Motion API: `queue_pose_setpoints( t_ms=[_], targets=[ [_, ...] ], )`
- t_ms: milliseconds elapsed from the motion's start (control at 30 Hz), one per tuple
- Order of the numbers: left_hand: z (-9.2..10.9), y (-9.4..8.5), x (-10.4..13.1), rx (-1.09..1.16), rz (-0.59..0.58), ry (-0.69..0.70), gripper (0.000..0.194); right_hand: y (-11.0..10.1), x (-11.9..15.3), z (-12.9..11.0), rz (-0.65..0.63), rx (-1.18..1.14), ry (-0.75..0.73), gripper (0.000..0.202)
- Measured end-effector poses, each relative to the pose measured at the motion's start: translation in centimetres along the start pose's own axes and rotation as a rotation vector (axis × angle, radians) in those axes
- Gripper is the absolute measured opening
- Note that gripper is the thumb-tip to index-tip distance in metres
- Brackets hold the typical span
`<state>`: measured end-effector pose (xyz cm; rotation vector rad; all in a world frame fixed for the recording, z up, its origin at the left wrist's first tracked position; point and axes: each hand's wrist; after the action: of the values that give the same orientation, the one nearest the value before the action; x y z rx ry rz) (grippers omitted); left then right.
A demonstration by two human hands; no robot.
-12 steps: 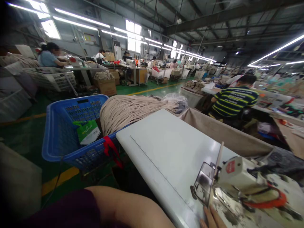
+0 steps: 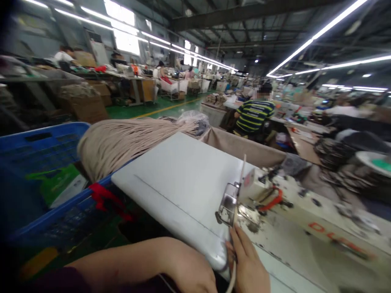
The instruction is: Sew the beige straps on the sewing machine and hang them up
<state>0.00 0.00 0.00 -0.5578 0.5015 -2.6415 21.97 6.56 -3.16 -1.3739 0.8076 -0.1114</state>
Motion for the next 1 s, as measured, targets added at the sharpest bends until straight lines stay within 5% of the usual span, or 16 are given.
queue_pose_setpoints(
  t_ms=[67,200,267,467,733,900,1000],
  targets=[
    [1.1,-1.1,1.0,0.060,0.115,-0.103,0.021,-0.8,-0.4,-1.4,-0.003,0.005,0.058,0.044],
    [1.4,-3.3,1.5,-0.062,0.702,-0.193,0.023,-1.7,-0.9,-2.4,-0.043,-0.015,0.126,0.041],
    [0.6,-3.7,0.6,-0.129,0.869,-0.188,0.030,-1.9,-1.0,-2.6,-0.045,-0.043,0.164,0.040],
    [-1.5,-4.2,-2.9,-0.386,0.815,-0.113,0.055,-1.6,-0.7,-2.7,-0.022,-0.126,0.195,0.045],
    [-2.7,-4.2,-5.6,-0.837,0.905,-0.145,0.035,-2.2,-0.1,-2.8,0.115,-0.251,0.191,0.045],
    [-3.6,-3.1,-5.3,-1.028,0.984,-0.072,0.039,-2.1,4.3,-3.4,0.277,-0.244,0.280,0.047],
    [-4.4,-2.8,-4.9,-1.078,1.002,-0.021,0.040,-2.4,8.5,-3.8,0.420,-0.184,0.500,0.027]
  ],
)
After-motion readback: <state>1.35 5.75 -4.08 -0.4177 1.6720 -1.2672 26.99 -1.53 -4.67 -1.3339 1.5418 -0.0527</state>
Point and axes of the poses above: each hand's wrist, its own x-axis away from the middle knuckle, its own y-axis out of the palm, z = x × y, and after that the axes turned 7 degrees about -y, right-handed
